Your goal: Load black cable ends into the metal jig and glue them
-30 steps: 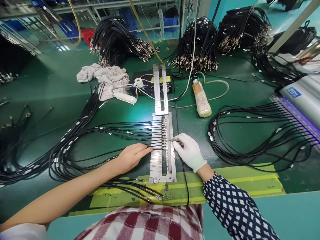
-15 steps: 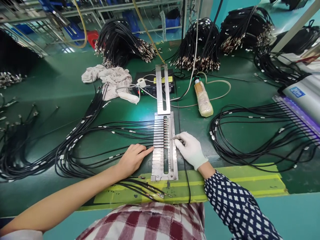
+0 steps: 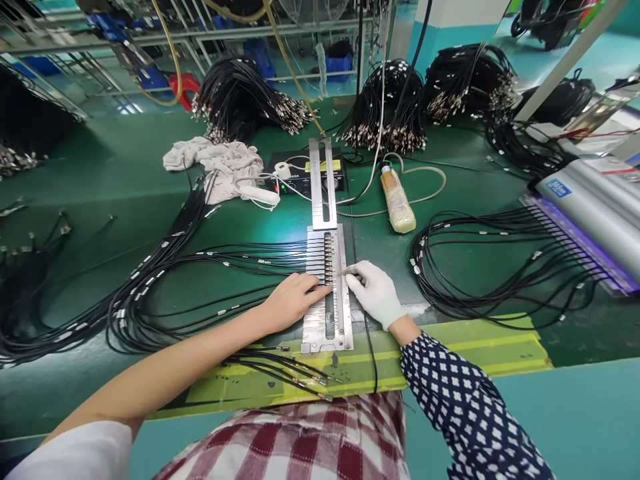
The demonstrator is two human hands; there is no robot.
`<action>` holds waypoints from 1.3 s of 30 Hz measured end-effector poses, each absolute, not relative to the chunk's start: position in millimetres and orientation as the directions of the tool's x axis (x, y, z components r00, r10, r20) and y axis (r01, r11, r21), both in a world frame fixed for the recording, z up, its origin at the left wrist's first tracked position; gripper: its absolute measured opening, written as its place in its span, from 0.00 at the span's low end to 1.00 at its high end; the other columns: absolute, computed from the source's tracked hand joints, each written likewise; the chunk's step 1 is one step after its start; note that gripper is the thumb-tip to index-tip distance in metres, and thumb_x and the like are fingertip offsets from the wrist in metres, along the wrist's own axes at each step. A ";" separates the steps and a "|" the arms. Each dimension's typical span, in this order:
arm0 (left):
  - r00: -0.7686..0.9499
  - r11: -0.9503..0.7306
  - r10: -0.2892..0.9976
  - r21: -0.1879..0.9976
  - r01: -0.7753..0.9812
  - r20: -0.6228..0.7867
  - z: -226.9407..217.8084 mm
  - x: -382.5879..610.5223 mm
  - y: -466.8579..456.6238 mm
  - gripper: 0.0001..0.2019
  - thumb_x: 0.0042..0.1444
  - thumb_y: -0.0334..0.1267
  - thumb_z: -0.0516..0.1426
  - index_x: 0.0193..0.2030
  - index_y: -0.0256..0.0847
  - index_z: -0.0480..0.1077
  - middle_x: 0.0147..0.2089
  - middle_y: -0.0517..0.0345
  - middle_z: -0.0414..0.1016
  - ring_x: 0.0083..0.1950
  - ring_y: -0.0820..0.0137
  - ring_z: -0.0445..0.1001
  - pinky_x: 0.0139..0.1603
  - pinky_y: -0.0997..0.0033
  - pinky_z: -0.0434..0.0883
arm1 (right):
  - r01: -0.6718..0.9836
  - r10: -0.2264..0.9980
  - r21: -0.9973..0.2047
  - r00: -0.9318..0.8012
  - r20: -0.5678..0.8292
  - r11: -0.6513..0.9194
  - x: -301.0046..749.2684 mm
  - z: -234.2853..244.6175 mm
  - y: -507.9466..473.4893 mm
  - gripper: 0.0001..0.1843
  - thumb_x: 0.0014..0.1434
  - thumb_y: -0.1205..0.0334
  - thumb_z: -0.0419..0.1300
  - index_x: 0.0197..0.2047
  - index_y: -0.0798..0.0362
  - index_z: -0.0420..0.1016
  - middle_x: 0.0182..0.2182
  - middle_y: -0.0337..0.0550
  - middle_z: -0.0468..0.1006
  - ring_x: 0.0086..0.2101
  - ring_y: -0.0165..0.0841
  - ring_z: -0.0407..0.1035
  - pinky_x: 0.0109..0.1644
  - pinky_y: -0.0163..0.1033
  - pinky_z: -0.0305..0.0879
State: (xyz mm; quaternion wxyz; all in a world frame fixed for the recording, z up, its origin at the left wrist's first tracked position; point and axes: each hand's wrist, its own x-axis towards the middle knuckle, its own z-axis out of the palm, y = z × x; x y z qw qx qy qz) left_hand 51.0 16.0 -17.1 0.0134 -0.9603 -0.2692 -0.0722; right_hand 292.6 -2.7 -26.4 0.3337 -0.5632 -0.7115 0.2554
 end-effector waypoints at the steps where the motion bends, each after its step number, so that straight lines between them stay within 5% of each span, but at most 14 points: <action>1: 0.837 -0.848 0.525 0.018 0.529 0.156 -17.0 48.3 14.4 0.15 0.68 0.31 0.47 0.57 0.40 0.68 0.43 0.50 0.71 0.43 0.63 0.67 0.41 0.65 0.63 | 0.631 0.973 -0.740 -0.140 0.185 0.232 292.5 -26.1 -2.8 0.09 0.65 0.59 0.55 0.43 0.48 0.76 0.38 0.41 0.77 0.39 0.36 0.72 0.44 0.41 0.67; 6: 0.748 -0.759 0.651 0.104 0.643 0.127 -15.3 26.2 3.0 0.13 0.68 0.28 0.45 0.49 0.36 0.70 0.45 0.48 0.73 0.44 0.63 0.68 0.43 0.64 0.66 | 0.630 0.978 -0.748 -0.141 0.153 0.208 291.3 -22.8 -3.5 0.09 0.65 0.60 0.55 0.42 0.48 0.77 0.38 0.41 0.78 0.38 0.36 0.72 0.43 0.41 0.67; 16: 0.730 -0.729 0.683 0.052 0.682 0.008 9.6 27.9 12.4 0.11 0.64 0.25 0.47 0.39 0.37 0.69 0.38 0.50 0.71 0.41 0.60 0.69 0.42 0.60 0.69 | 0.629 0.979 -0.750 -0.148 0.142 0.204 293.2 -25.9 -3.4 0.09 0.65 0.61 0.56 0.43 0.49 0.77 0.38 0.42 0.77 0.38 0.37 0.71 0.42 0.41 0.67; 21: 0.713 -0.707 0.689 0.341 0.620 0.132 32.6 18.9 7.9 0.07 0.63 0.26 0.50 0.43 0.38 0.67 0.40 0.53 0.70 0.42 0.66 0.70 0.43 0.66 0.70 | 0.520 0.948 -0.792 -0.170 0.269 0.318 286.1 -9.5 -11.7 0.08 0.65 0.60 0.56 0.45 0.50 0.75 0.42 0.46 0.75 0.44 0.39 0.70 0.51 0.45 0.66; 25: 0.635 -0.642 0.734 0.556 0.529 0.243 46.1 17.6 -5.4 0.08 0.61 0.24 0.51 0.43 0.40 0.65 0.39 0.58 0.68 0.38 0.72 0.69 0.39 0.73 0.68 | 0.344 0.906 -0.844 -0.250 0.341 0.412 269.3 7.4 -21.6 0.11 0.68 0.59 0.53 0.36 0.51 0.73 0.38 0.45 0.74 0.41 0.37 0.69 0.49 0.44 0.65; 31: 0.606 -0.595 0.744 0.691 0.410 0.281 54.6 27.6 -22.9 0.10 0.61 0.23 0.52 0.46 0.40 0.65 0.41 0.56 0.69 0.41 0.73 0.68 0.39 0.75 0.69 | 0.109 0.926 -0.957 -0.305 0.224 0.268 253.9 13.8 -26.5 0.20 0.69 0.52 0.51 0.29 0.53 0.70 0.29 0.41 0.70 0.32 0.33 0.65 0.40 0.40 0.61; 39: 0.712 -0.764 0.579 0.569 0.304 0.398 38.1 33.0 -29.0 0.20 0.63 0.22 0.51 0.60 0.39 0.63 0.49 0.49 0.73 0.48 0.68 0.71 0.49 0.68 0.70 | -0.033 0.935 -0.999 -0.354 -0.019 -0.033 253.7 22.4 -29.1 0.27 0.63 0.39 0.56 0.26 0.54 0.68 0.24 0.38 0.68 0.29 0.32 0.63 0.36 0.38 0.61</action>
